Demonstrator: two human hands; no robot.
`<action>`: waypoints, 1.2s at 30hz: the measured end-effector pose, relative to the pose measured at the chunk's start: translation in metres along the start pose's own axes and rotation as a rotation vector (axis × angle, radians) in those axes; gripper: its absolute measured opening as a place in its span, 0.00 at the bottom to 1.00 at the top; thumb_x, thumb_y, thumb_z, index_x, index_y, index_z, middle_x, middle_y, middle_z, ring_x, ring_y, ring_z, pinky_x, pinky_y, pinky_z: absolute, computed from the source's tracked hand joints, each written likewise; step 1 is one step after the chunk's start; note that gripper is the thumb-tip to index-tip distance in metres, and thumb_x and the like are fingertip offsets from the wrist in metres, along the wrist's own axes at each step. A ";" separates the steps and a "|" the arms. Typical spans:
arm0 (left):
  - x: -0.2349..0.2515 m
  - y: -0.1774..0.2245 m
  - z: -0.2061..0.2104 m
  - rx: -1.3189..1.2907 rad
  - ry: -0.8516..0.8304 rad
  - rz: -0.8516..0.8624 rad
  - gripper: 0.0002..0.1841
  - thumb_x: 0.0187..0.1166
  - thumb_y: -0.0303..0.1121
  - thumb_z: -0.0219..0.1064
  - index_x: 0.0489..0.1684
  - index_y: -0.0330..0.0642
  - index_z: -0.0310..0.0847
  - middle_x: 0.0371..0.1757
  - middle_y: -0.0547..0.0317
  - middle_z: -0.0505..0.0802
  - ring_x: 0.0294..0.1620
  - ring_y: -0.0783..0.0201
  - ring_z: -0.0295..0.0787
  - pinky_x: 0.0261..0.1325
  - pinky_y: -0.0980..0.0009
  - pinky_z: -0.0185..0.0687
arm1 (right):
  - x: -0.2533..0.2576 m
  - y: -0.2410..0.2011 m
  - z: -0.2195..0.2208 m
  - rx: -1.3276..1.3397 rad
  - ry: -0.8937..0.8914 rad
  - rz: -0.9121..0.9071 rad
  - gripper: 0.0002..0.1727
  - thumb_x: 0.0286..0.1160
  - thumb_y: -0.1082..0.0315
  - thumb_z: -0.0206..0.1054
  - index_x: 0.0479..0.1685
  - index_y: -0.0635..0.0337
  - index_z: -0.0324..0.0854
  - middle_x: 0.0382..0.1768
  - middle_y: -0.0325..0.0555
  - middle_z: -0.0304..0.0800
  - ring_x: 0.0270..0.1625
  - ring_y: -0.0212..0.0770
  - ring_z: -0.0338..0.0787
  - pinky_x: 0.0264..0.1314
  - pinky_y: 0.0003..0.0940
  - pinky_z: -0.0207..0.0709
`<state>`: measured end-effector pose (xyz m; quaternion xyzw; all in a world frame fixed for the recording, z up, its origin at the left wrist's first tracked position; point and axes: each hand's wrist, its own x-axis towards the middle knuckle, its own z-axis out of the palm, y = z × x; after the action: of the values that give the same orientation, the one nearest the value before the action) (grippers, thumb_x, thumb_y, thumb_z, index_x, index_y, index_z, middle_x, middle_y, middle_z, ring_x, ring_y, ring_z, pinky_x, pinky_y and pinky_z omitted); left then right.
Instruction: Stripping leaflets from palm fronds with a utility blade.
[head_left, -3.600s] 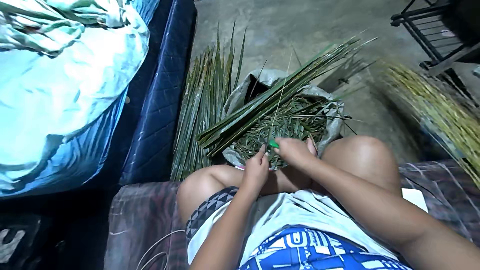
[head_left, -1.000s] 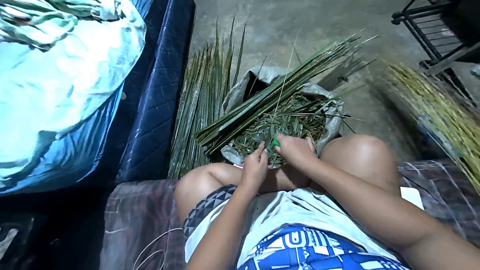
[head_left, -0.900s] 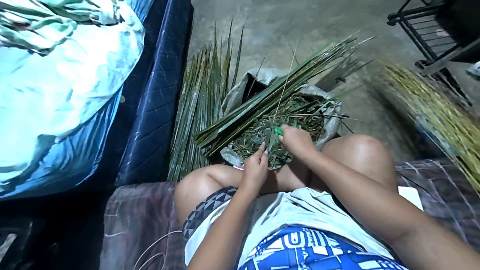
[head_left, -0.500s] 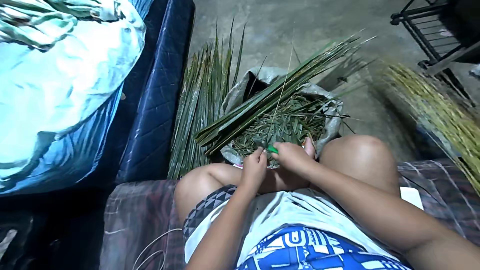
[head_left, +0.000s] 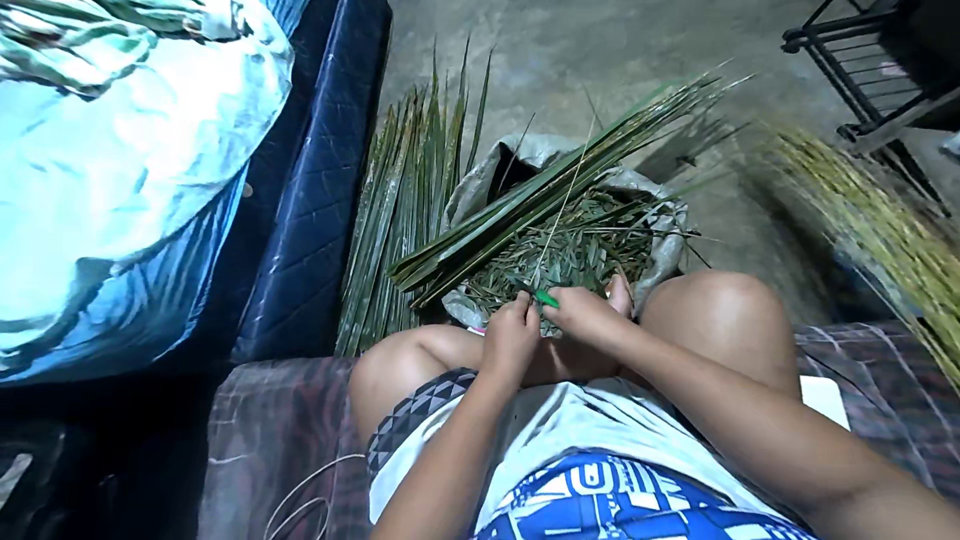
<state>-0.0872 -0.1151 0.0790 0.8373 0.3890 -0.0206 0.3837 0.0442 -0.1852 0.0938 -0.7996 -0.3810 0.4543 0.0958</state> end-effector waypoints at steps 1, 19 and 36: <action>-0.001 0.000 0.001 0.014 0.005 0.008 0.23 0.91 0.32 0.49 0.80 0.31 0.74 0.63 0.35 0.91 0.67 0.45 0.88 0.75 0.51 0.76 | 0.000 0.000 -0.001 -0.035 0.016 0.010 0.20 0.92 0.58 0.53 0.60 0.64 0.82 0.54 0.62 0.88 0.60 0.59 0.88 0.61 0.61 0.77; 0.002 -0.009 -0.002 -0.665 0.021 -0.071 0.16 0.93 0.30 0.49 0.43 0.32 0.84 0.20 0.68 0.86 0.11 0.79 0.67 0.16 0.80 0.63 | -0.006 0.000 0.002 -0.027 0.062 -0.096 0.18 0.90 0.58 0.57 0.58 0.64 0.82 0.51 0.62 0.89 0.58 0.61 0.89 0.59 0.63 0.77; -0.002 -0.008 -0.007 -0.914 -0.086 -0.133 0.16 0.94 0.31 0.48 0.57 0.29 0.80 0.20 0.64 0.86 0.08 0.79 0.64 0.12 0.82 0.61 | 0.000 0.005 -0.015 -0.059 0.148 0.007 0.19 0.91 0.58 0.57 0.62 0.64 0.83 0.55 0.65 0.90 0.62 0.65 0.88 0.63 0.67 0.76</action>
<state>-0.0957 -0.1087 0.0796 0.5539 0.3947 0.0938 0.7270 0.0592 -0.1857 0.0995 -0.8346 -0.3834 0.3830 0.0986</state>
